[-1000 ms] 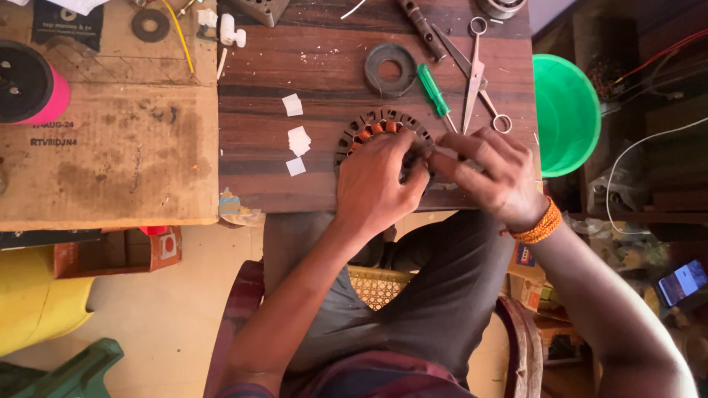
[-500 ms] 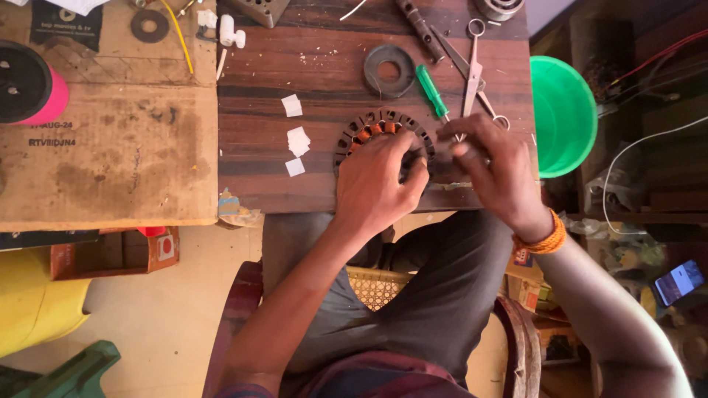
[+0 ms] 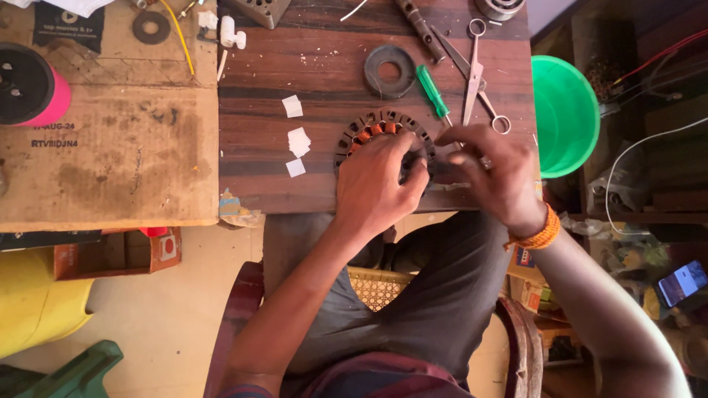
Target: The person sits and inserts copper wire coils into the slots of a motor stator, pressing each coil into place by hand while turning the stator. They then move the stator to a workbench and continue seating the windings around the ring, briefly picking up scissors near the end.
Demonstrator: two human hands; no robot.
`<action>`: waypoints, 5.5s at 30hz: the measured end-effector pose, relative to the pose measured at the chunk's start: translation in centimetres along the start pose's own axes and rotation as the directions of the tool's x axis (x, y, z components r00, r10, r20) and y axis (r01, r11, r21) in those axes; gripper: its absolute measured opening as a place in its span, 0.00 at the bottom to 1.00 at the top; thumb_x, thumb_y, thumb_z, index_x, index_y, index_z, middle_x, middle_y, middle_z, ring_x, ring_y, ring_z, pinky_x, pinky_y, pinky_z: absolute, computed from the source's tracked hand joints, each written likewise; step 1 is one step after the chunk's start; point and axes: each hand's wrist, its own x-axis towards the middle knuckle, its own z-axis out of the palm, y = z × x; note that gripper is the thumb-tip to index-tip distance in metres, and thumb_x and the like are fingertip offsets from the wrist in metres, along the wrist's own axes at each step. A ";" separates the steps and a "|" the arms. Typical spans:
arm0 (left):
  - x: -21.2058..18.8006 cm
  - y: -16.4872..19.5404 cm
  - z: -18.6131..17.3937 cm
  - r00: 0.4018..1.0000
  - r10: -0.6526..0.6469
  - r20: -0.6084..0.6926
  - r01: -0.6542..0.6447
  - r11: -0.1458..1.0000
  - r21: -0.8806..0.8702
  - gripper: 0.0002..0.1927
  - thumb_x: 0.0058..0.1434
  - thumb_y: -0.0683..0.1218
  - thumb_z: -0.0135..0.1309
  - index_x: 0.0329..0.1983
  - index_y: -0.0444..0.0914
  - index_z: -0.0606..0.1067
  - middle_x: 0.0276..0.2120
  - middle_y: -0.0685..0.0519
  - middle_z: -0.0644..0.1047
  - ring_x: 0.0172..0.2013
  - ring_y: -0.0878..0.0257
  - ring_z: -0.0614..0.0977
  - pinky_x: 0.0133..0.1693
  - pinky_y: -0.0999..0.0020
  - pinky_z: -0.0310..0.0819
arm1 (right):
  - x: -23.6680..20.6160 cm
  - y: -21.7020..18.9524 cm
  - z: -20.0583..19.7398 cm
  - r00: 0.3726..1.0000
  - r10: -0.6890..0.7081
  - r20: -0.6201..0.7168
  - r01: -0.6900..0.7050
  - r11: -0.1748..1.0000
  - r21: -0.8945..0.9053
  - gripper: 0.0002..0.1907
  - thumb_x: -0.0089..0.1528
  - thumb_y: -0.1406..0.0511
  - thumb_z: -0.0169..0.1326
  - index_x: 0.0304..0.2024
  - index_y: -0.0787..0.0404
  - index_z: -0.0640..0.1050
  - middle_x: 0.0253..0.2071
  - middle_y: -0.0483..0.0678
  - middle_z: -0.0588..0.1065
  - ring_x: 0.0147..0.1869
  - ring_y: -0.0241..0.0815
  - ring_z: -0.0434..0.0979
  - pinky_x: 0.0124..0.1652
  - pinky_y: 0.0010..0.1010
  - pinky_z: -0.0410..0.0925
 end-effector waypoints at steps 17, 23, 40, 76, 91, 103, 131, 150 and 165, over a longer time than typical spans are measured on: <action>0.2 0.4 0.0 0.999 -0.028 0.025 0.027 0.999 0.040 0.10 0.60 0.48 0.56 0.38 0.37 0.74 0.32 0.46 0.79 0.36 0.47 0.82 0.37 0.51 0.75 | 1.0 -0.9 -2.2 0.941 -0.328 0.089 0.340 0.902 -0.268 0.14 0.59 0.71 0.60 0.48 0.60 0.79 0.49 0.47 0.79 0.43 0.47 0.80 0.42 0.36 0.73; 0.1 0.5 -0.3 0.999 0.028 -0.033 -0.027 0.999 0.036 0.12 0.59 0.48 0.56 0.42 0.37 0.75 0.34 0.45 0.79 0.37 0.46 0.82 0.38 0.51 0.76 | 2.2 -0.5 -2.2 0.850 -0.468 0.240 0.526 0.737 -0.425 0.19 0.52 0.68 0.62 0.47 0.61 0.81 0.49 0.48 0.80 0.39 0.46 0.80 0.34 0.36 0.70; 0.2 0.3 -0.1 1.000 0.000 -0.012 0.000 1.000 0.025 0.10 0.59 0.48 0.57 0.40 0.38 0.74 0.33 0.46 0.79 0.36 0.48 0.82 0.37 0.51 0.75 | 1.2 -0.4 -1.6 0.940 -0.297 0.167 0.340 0.854 -0.393 0.19 0.60 0.67 0.60 0.54 0.57 0.76 0.53 0.46 0.77 0.47 0.45 0.80 0.44 0.34 0.72; 0.2 0.4 -0.3 1.000 0.001 -0.003 -0.001 0.999 -0.044 0.08 0.59 0.47 0.56 0.39 0.39 0.75 0.33 0.48 0.80 0.37 0.49 0.83 0.37 0.52 0.76 | 1.7 0.4 -1.7 0.811 -0.550 0.198 0.568 0.663 -0.488 0.17 0.57 0.65 0.64 0.49 0.57 0.82 0.49 0.47 0.79 0.39 0.42 0.78 0.33 0.32 0.68; 0.3 0.9 -0.8 0.997 -0.028 0.069 0.034 0.996 -0.077 0.05 0.63 0.46 0.55 0.38 0.40 0.75 0.33 0.51 0.80 0.35 0.52 0.83 0.36 0.56 0.75 | 2.4 3.8 -4.3 0.940 0.324 -0.109 -0.328 0.945 -0.020 0.04 0.77 0.68 0.48 0.47 0.64 0.72 0.31 0.51 0.72 0.33 0.47 0.78 0.34 0.36 0.67; 0.2 1.2 -2.9 0.974 -0.011 0.224 0.055 0.980 -0.191 0.17 0.64 0.47 0.54 0.56 0.41 0.73 0.42 0.54 0.83 0.45 0.56 0.84 0.45 0.61 0.76 | 3.7 4.9 -5.5 0.879 0.473 0.065 -0.303 0.658 -0.689 0.26 0.68 0.68 0.52 0.68 0.55 0.63 0.37 0.64 0.77 0.41 0.71 0.78 0.35 0.59 0.69; 0.2 3.2 -0.4 0.970 -0.172 0.170 0.176 0.984 -0.008 0.08 0.61 0.50 0.60 0.39 0.43 0.82 0.35 0.55 0.84 0.35 0.62 0.84 0.40 0.68 0.77 | -17.6 -4.4 4.9 0.676 0.736 -0.049 -0.720 0.673 0.167 0.33 0.66 0.73 0.47 0.75 0.61 0.61 0.46 0.65 0.79 0.50 0.63 0.81 0.45 0.44 0.72; -0.1 2.7 0.2 0.997 0.011 0.079 -0.020 0.994 0.110 0.05 0.61 0.48 0.62 0.38 0.44 0.81 0.35 0.57 0.82 0.38 0.59 0.80 0.42 0.64 0.74 | -12.7 -4.7 6.3 0.839 0.480 -0.256 -0.433 0.874 0.222 0.29 0.65 0.78 0.46 0.70 0.67 0.65 0.56 0.65 0.76 0.61 0.60 0.78 0.56 0.36 0.69; 0.1 2.7 0.1 0.997 0.018 0.072 -0.026 0.994 0.109 0.04 0.61 0.47 0.64 0.37 0.44 0.81 0.34 0.56 0.81 0.37 0.58 0.80 0.41 0.63 0.74 | -12.6 -5.0 6.2 0.755 0.645 -0.115 -0.579 0.739 0.345 0.29 0.64 0.78 0.47 0.69 0.63 0.66 0.49 0.56 0.80 0.44 0.40 0.83 0.46 0.28 0.72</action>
